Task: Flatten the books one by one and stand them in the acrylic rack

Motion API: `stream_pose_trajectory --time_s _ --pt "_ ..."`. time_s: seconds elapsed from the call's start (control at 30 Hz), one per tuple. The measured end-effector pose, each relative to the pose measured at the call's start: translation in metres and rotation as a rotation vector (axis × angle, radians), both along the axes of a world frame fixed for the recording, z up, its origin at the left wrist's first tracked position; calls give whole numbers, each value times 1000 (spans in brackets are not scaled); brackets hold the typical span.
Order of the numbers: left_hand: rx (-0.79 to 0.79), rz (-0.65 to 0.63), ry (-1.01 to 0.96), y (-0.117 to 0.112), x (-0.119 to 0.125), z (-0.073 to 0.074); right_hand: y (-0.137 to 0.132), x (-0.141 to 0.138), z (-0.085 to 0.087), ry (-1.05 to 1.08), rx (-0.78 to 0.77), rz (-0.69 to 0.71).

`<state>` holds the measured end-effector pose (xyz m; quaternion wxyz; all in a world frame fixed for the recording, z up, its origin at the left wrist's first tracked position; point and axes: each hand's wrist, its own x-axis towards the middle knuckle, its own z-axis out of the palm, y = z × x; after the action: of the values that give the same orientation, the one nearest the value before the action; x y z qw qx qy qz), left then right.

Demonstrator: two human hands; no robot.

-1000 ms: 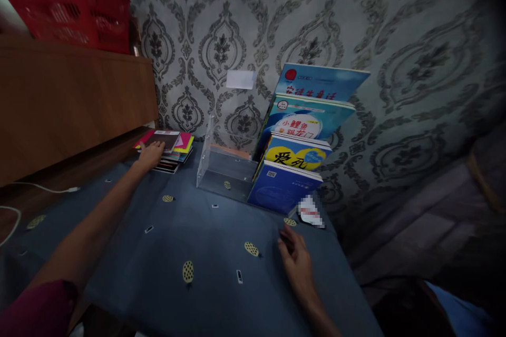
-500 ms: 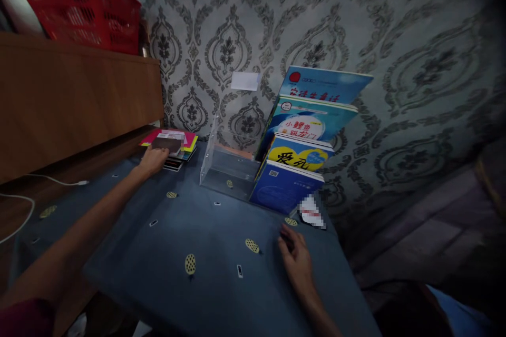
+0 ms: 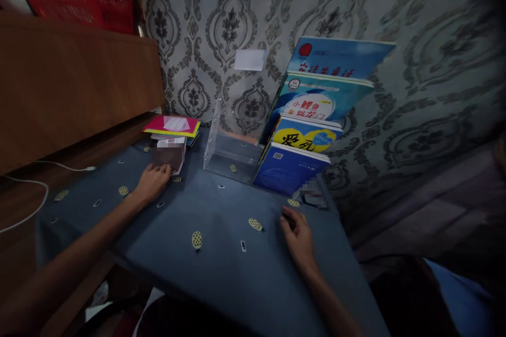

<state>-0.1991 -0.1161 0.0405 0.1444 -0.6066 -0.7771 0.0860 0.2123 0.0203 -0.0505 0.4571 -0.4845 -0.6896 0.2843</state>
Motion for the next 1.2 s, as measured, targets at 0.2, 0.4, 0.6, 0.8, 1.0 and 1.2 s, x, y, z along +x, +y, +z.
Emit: stream_pose_trajectory --time_s 0.2,0.4,0.6,0.8,1.0,1.2 --pt "-100 24 -57 -33 27 -11 0 1 -1 -30 0 13" --pt "-101 -9 -56 -52 49 -11 0 1 -3 -50 33 15" --pt "-89 -130 -71 -67 80 -18 -2 0 0 -69 25 35" --pt "-91 -297 -112 -72 124 -30 -5 -3 3 -75 31 46" --pt "-80 -519 -70 -65 162 -37 -7 -5 5 -72 38 56" --pt "-16 -794 -28 -50 201 -38 -10 -4 10 -73 39 99"
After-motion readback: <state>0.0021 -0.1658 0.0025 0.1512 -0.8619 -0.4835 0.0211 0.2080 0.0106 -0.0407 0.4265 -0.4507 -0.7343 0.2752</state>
